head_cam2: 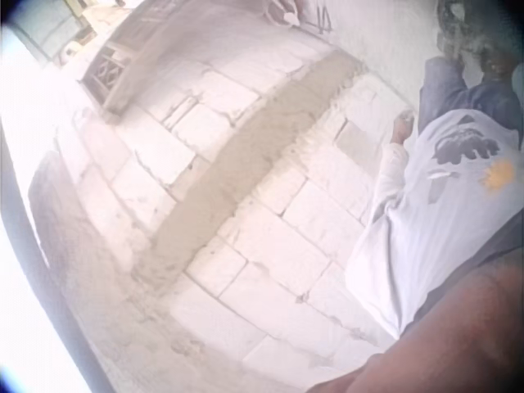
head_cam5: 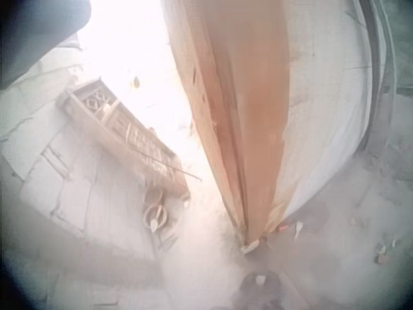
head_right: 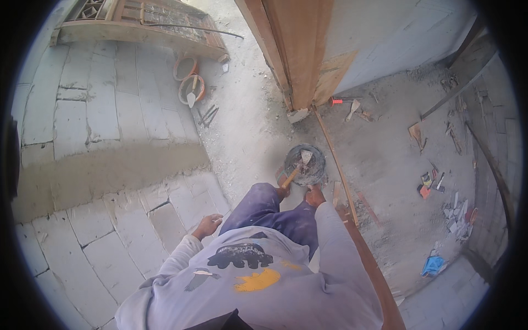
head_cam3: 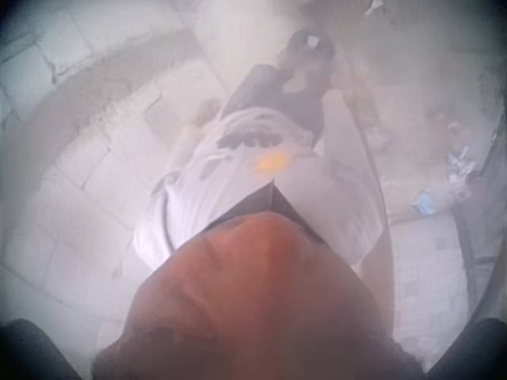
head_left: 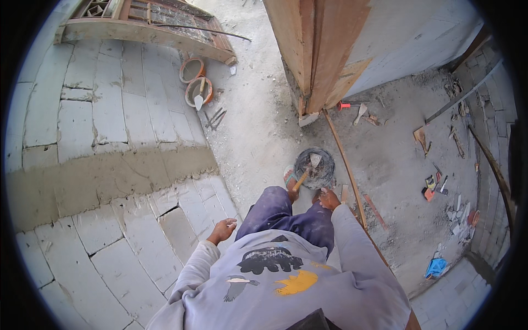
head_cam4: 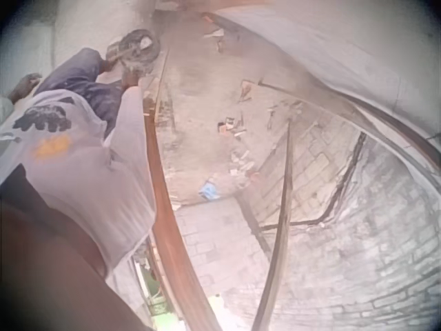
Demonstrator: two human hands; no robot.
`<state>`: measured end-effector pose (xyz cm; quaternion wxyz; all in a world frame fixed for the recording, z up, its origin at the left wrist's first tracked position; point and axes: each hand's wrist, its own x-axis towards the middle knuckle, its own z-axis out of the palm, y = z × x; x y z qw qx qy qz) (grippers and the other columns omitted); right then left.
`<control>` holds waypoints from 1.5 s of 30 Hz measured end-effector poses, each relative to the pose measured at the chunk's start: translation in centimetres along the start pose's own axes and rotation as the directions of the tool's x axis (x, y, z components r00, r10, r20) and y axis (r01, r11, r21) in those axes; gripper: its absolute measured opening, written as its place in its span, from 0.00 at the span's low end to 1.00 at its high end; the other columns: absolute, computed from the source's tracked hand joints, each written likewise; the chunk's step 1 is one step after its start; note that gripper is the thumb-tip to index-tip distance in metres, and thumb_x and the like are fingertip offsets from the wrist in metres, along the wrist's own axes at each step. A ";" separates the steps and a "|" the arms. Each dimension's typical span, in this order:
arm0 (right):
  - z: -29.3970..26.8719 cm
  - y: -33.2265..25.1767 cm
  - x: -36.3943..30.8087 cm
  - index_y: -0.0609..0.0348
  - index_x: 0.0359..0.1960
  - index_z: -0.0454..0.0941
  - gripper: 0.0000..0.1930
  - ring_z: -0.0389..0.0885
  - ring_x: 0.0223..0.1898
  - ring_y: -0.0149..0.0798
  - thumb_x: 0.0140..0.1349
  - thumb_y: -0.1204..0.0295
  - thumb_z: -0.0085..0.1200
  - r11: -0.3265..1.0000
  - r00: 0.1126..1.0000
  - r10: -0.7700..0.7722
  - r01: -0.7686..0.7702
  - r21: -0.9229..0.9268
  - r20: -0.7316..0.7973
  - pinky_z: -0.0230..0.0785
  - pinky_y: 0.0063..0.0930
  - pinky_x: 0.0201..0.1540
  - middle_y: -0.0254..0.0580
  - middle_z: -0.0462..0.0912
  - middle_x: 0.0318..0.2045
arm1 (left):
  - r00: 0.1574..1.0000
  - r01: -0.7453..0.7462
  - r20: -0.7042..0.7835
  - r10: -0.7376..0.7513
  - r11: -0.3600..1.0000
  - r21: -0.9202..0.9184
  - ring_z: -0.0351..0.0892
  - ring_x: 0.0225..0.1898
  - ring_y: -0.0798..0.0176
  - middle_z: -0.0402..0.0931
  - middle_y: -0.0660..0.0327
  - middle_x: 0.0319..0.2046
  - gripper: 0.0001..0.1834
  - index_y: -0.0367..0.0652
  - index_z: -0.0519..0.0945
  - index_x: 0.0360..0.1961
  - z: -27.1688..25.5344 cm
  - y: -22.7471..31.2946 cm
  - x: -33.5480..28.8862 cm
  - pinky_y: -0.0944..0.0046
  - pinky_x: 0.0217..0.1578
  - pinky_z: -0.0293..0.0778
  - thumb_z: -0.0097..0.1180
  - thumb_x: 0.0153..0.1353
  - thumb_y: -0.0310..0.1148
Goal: The person uses a hammer to drive nails into a wooden frame attached to a wall. They repeatedly pick up small wooden pieces and nails, then hammer them into place to secure the frame.
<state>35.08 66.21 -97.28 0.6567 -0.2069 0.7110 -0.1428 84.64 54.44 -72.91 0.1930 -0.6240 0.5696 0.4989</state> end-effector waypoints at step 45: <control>-51.8 22.0 -26.0 0.61 0.49 0.82 0.15 0.88 0.32 0.40 0.68 0.68 0.51 0.600 0.230 0.418 0.657 0.457 -0.879 0.81 0.36 0.34 0.46 0.88 0.36 | 0.314 -0.948 0.180 0.932 0.299 0.109 0.84 0.54 0.53 0.83 0.50 0.53 0.22 0.41 0.77 0.63 20.7 82.1 4.5 0.55 0.55 0.77 0.55 0.72 0.36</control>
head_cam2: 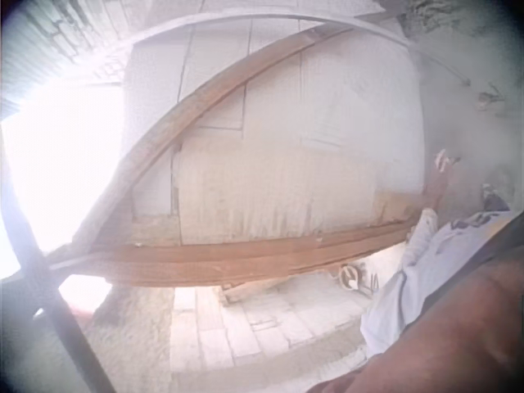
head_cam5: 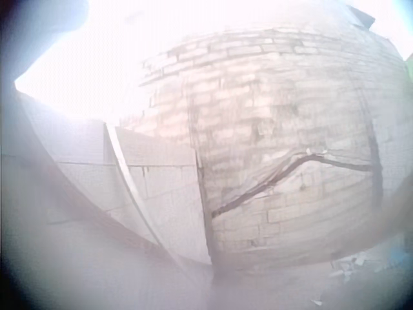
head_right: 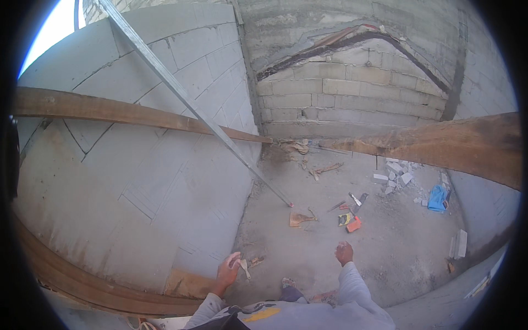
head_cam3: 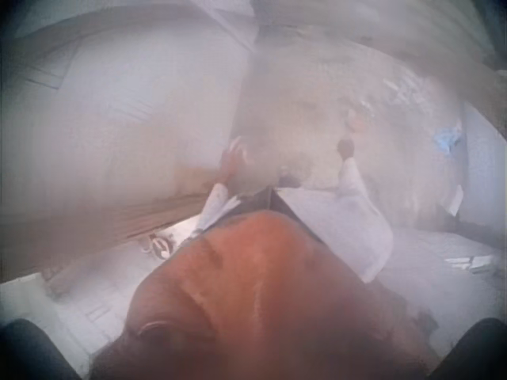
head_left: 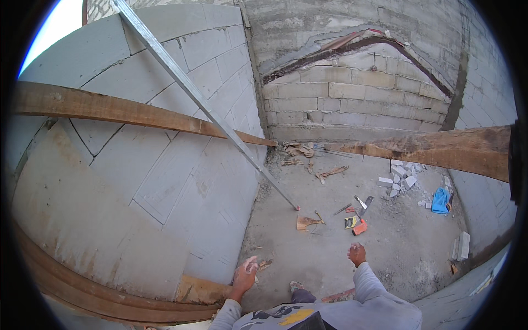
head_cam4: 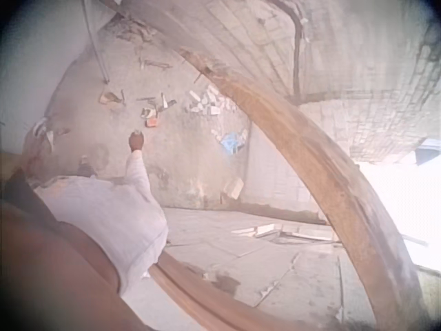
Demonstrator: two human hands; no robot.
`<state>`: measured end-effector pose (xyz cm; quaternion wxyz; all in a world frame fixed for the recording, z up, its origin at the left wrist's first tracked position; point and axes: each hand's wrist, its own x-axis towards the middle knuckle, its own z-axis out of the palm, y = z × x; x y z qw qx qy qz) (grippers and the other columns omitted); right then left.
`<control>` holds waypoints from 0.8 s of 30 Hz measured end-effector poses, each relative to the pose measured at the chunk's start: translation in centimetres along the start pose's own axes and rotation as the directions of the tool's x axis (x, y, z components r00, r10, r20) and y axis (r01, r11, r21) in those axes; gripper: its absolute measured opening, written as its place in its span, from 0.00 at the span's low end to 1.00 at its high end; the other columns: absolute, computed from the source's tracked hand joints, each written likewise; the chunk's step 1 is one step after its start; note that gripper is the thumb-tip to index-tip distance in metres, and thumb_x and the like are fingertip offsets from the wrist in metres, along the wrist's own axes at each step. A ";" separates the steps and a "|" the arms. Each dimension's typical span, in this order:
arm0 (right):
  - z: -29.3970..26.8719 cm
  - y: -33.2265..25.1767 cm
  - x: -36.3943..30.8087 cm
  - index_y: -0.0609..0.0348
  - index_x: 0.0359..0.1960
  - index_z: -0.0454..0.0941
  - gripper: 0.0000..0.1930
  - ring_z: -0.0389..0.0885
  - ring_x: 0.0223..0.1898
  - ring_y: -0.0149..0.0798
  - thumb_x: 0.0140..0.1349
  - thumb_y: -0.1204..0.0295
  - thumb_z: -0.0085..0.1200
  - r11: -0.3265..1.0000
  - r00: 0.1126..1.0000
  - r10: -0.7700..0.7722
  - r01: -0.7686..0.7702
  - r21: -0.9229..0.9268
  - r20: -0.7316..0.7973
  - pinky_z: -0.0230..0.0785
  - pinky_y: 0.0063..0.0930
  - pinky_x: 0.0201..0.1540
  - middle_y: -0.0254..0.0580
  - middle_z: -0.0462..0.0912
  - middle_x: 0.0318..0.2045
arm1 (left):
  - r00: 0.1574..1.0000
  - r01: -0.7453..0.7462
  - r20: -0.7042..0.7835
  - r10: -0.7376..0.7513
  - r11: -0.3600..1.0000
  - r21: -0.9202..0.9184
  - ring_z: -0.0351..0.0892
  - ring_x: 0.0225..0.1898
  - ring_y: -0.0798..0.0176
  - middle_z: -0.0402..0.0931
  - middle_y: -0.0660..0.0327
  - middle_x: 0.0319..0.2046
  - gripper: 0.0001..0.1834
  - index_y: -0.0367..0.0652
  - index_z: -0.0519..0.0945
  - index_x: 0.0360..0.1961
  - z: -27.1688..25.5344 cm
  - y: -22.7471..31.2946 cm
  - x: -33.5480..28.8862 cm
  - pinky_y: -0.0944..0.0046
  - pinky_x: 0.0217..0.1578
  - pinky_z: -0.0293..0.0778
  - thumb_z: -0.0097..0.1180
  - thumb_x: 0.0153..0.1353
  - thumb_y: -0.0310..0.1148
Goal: The person uses a hammer to drive nails into a wooden frame attached to a wall. They repeatedly pick up small wooden pieces and nails, then hammer them into place to secure the frame.
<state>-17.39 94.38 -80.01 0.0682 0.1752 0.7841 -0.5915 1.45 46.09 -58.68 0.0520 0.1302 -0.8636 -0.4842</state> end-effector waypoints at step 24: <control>-3.3 17.5 -11.1 0.57 0.58 0.77 0.16 0.81 0.28 0.31 0.75 0.69 0.45 0.730 0.591 0.511 0.087 0.678 -0.625 0.76 0.26 0.30 0.42 0.86 0.38 | 0.145 -0.977 -0.163 0.976 0.114 -0.182 0.75 0.60 0.53 0.65 0.45 0.64 0.36 0.29 0.69 0.62 29.3 47.3 25.2 0.56 0.60 0.74 0.74 0.59 0.34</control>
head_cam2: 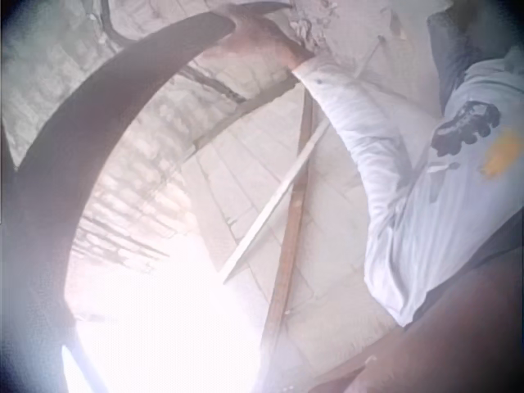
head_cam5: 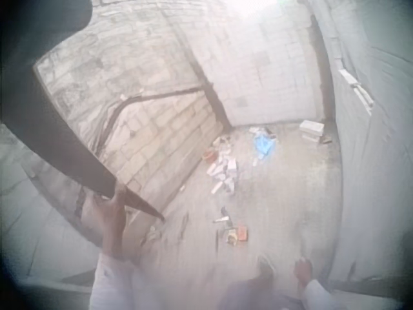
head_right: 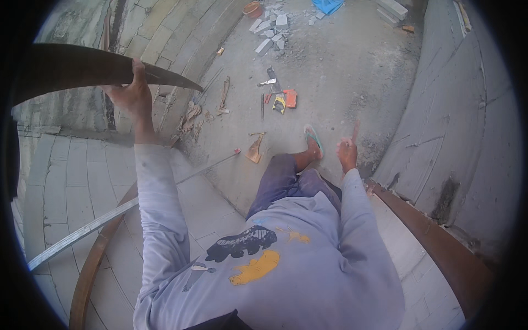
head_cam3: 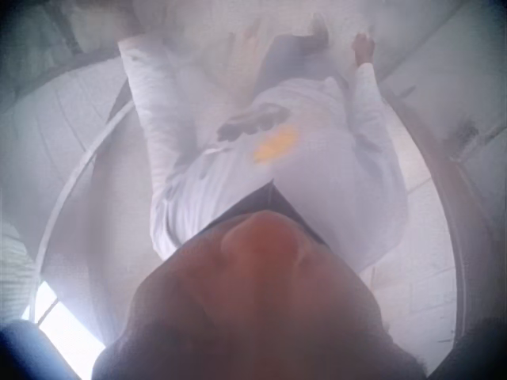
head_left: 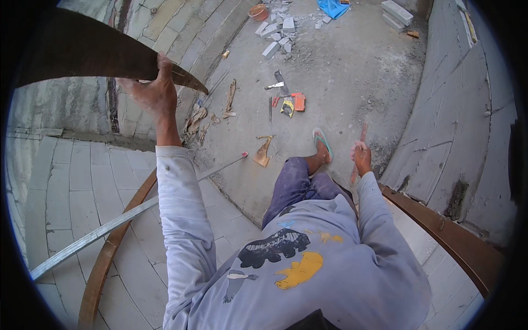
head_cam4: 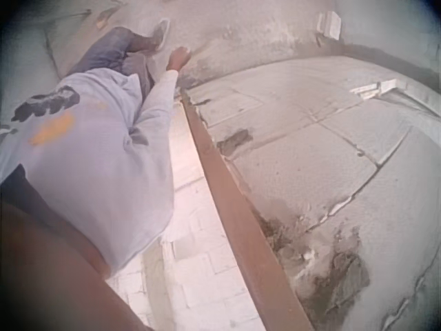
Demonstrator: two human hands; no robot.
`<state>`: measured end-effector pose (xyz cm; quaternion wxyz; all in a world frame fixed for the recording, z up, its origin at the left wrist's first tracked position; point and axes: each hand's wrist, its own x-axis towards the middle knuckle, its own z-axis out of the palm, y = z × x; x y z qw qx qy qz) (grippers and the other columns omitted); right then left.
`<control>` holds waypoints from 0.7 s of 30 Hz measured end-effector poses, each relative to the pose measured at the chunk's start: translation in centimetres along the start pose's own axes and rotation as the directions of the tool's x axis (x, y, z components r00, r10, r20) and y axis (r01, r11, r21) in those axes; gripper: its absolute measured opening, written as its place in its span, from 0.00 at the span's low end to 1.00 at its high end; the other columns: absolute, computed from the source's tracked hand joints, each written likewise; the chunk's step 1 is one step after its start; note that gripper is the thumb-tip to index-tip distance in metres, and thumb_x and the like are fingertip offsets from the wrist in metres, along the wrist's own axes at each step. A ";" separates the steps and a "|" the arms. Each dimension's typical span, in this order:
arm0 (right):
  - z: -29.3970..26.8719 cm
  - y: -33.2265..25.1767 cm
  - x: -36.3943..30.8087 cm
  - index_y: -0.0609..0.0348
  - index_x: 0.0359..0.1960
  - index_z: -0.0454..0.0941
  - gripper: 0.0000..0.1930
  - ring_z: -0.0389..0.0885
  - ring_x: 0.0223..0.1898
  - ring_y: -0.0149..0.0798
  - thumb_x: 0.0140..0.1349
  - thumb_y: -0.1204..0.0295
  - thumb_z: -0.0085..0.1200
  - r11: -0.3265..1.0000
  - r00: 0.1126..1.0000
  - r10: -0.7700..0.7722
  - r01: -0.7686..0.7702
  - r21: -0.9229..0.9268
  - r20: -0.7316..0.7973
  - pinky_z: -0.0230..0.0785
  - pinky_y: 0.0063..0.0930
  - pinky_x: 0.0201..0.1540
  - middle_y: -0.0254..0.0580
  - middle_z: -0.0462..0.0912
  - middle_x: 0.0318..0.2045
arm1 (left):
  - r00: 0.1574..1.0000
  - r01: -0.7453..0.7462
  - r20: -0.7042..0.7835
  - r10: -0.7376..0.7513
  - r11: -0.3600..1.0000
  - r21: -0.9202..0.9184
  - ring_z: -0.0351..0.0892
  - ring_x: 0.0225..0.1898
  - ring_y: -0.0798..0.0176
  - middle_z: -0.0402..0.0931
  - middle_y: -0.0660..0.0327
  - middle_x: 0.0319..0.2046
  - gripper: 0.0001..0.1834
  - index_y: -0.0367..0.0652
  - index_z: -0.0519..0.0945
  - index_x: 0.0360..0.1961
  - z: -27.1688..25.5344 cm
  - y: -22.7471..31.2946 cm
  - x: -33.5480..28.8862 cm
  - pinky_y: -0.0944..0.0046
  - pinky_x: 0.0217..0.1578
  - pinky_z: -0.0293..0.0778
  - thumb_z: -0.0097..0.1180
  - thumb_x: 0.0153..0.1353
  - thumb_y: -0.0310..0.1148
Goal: The person uses a hammer to drive nails into a wooden frame attached to a wall. They repeatedly pick up small wooden pieces and nails, then hammer them into place to secure the frame.
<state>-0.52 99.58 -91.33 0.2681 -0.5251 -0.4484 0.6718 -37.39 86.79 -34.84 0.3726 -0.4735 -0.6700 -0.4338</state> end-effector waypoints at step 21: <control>10.3 -3.7 18.9 0.63 0.57 0.77 0.15 0.83 0.29 0.30 0.76 0.68 0.45 0.857 0.893 0.413 -0.315 -0.407 0.179 0.78 0.25 0.33 0.41 0.85 0.36 | -0.353 0.929 -0.168 -0.921 -0.366 0.055 0.57 0.75 0.40 0.54 0.42 0.75 0.47 0.40 0.47 0.80 6.7 -21.7 -41.5 0.41 0.73 0.55 0.42 0.75 0.64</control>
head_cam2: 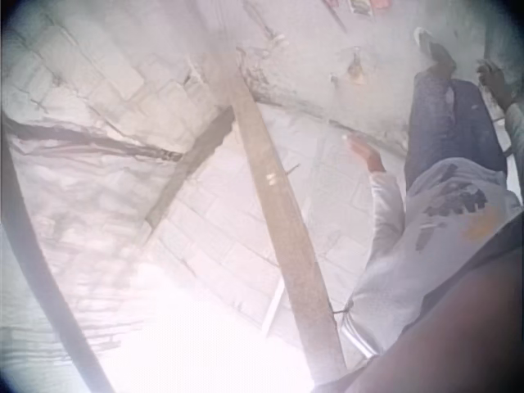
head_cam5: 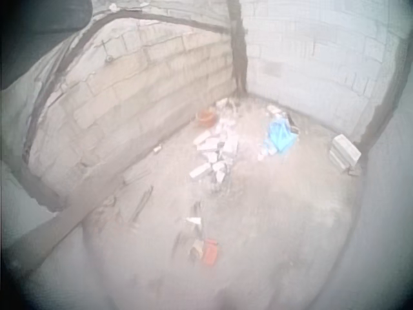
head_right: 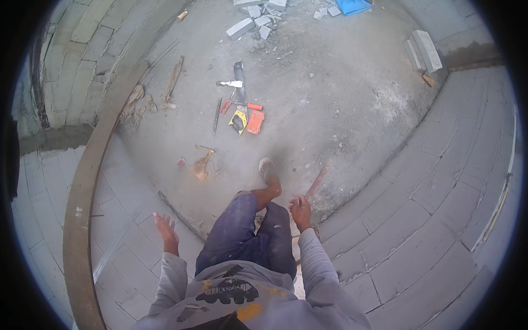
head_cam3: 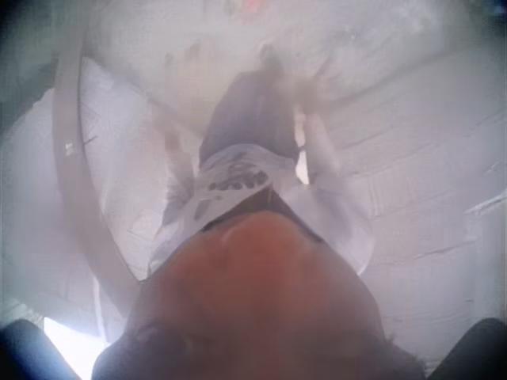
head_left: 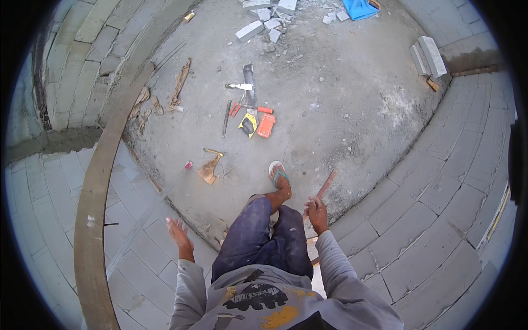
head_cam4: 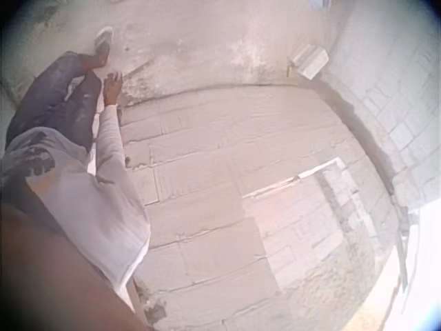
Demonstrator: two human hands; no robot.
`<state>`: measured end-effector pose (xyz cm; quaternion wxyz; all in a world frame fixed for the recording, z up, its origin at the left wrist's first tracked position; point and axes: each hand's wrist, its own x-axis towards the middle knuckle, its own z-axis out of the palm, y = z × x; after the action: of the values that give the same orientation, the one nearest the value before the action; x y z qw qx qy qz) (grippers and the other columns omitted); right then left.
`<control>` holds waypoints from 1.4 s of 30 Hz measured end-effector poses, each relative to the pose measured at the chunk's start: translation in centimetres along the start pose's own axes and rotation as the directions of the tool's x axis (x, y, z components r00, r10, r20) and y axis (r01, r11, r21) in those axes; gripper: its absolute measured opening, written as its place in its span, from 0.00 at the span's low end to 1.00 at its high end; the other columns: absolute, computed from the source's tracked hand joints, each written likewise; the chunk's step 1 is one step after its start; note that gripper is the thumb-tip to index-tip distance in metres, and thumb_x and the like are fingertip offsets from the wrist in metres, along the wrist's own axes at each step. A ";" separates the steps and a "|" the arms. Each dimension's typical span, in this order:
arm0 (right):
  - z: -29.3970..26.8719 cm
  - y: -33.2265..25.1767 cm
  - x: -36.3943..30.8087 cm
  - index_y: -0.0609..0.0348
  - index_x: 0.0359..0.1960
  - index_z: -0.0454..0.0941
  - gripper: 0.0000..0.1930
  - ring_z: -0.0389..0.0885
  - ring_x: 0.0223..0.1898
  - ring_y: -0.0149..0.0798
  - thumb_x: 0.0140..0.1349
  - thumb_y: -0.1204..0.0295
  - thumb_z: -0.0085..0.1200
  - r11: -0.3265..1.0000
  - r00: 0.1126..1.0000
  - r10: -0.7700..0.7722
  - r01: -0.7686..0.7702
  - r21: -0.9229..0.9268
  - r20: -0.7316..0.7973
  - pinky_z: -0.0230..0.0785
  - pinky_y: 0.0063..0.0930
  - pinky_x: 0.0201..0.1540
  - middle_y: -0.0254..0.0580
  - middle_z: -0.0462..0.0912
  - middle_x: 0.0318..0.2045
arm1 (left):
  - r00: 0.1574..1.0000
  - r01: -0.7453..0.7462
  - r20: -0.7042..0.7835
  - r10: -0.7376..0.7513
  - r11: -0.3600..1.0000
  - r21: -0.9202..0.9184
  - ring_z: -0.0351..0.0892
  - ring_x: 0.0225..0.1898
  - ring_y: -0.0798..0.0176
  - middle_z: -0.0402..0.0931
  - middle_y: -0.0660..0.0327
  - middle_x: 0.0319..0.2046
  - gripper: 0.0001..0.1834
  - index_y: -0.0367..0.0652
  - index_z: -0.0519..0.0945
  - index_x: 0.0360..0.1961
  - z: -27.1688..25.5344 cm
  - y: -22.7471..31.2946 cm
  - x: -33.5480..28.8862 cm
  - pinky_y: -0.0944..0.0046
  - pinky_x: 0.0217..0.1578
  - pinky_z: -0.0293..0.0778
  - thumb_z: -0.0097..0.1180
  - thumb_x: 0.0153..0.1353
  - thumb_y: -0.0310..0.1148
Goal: The person uses a hammer to drive nails into a wooden frame attached to a wall. They repeatedly pick up small wooden pieces and nails, then hammer them into place to secure the frame.
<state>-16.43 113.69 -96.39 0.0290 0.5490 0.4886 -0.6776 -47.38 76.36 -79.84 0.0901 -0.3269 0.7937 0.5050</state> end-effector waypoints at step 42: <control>1.5 -60.2 -29.3 0.72 0.61 0.75 0.24 0.73 0.66 0.60 0.77 0.62 0.44 0.862 -0.794 -0.240 0.091 0.499 0.559 0.66 0.45 0.68 0.64 0.77 0.62 | 0.679 -0.553 0.716 0.163 0.754 0.353 0.81 0.57 0.42 0.84 0.45 0.53 0.27 0.42 0.83 0.57 42.8 11.1 -23.0 0.48 0.60 0.73 0.52 0.68 0.50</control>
<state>-40.57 129.47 -35.97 0.2557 -0.5678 0.2440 -0.7435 -44.45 126.10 -80.98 0.3402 0.0776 0.8711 0.3455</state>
